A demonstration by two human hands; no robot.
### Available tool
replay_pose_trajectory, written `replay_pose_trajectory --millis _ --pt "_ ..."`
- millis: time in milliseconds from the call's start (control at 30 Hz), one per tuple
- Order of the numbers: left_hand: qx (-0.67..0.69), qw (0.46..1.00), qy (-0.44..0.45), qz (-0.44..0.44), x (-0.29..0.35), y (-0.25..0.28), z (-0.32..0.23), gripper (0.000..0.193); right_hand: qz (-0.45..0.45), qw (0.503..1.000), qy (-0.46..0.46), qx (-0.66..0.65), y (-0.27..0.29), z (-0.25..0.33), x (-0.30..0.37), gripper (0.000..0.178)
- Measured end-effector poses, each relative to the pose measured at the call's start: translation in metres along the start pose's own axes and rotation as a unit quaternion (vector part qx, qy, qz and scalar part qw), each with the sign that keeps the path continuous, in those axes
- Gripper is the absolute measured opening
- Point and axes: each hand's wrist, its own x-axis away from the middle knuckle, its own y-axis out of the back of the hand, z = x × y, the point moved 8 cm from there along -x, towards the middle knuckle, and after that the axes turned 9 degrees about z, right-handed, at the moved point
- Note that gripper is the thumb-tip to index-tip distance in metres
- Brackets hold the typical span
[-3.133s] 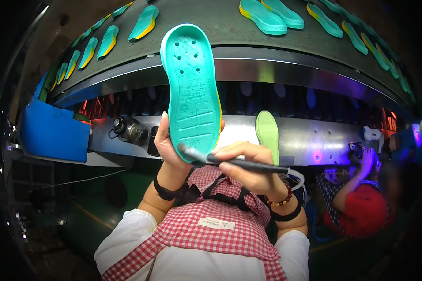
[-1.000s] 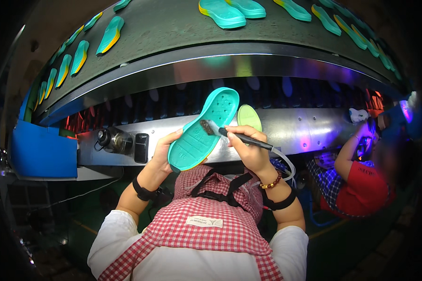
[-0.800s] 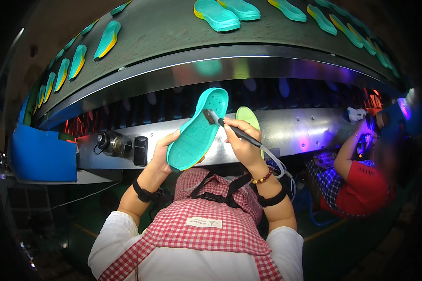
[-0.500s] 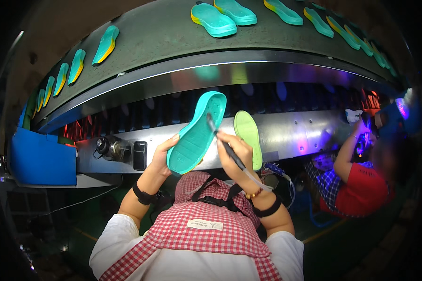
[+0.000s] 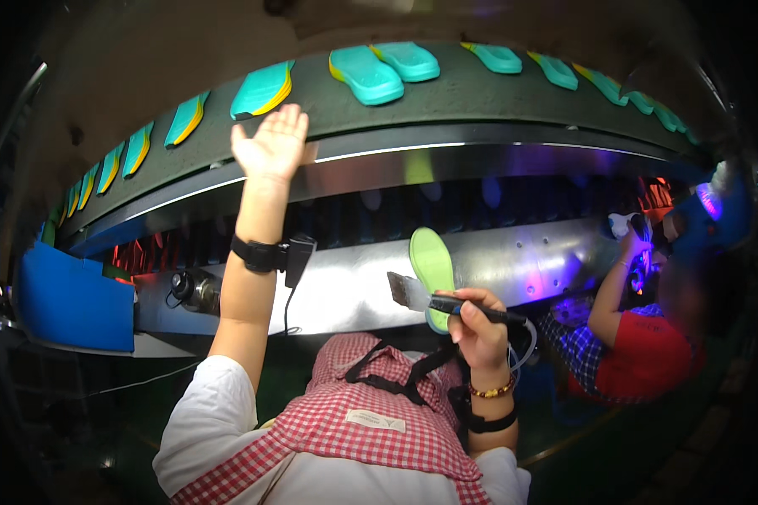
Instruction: Applying glue or adhesive to the inside of shoe outsoles using a brush before placing them on a conveyor.
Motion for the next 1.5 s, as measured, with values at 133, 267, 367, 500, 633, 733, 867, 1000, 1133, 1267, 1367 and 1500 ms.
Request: replay_pose_trajectory --millis 133,267,367,500,633,733,867,1000,1133,1267,1367,1500 --pt "-0.692 0.704 0.000 0.162 -0.029 -0.011 0.065 0.074 -0.042 0.998 -0.014 0.039 0.014 -0.001 0.007 0.024" --pt "-0.861 0.462 -0.114 0.178 -0.021 -0.035 0.098 0.061 -0.049 0.997 -0.006 0.067 0.024 0.000 0.012 0.026" --pt "-0.849 0.462 -0.192 0.167 -0.015 -0.040 0.089 0.044 -0.112 0.993 -0.013 0.047 0.039 0.003 0.017 0.025" --pt "-0.738 0.543 -0.292 0.274 0.033 -0.047 0.061 0.024 -0.159 0.880 0.152 0.422 0.011 0.045 0.019 0.020" --pt "-0.521 0.780 -0.335 0.093 0.100 0.004 -0.016 0.017 0.020 0.543 0.330 0.772 -0.065 0.050 0.011 0.023" --pt "-0.366 0.929 0.014 0.060 0.105 0.025 0.015 0.042 0.045 0.490 0.355 0.795 -0.075 0.046 0.006 0.018" --pt "-0.338 0.893 0.219 0.203 0.132 0.052 0.023 0.056 0.063 0.495 0.361 0.788 -0.082 0.045 0.000 0.020" --pt "0.020 0.902 0.364 0.231 0.198 0.060 0.043 0.087 0.003 0.776 0.244 0.582 -0.052 0.045 -0.016 0.021" --pt "-0.176 0.890 0.393 0.150 0.221 0.093 0.071 0.080 0.029 0.967 0.046 0.250 -0.027 -0.001 -0.041 0.022" --pt "0.002 0.921 0.361 0.148 0.228 0.072 0.087 0.083 0.036 0.971 -0.109 0.208 -0.026 -0.045 -0.060 0.022" --pt "0.007 0.924 0.362 0.122 0.227 0.073 0.090 0.090 0.018 0.969 -0.118 0.218 -0.023 -0.055 -0.071 0.019" --pt "-0.011 0.937 0.336 0.094 0.224 0.082 0.093 0.084 0.041 0.958 -0.068 0.277 -0.035 -0.055 -0.091 0.014"
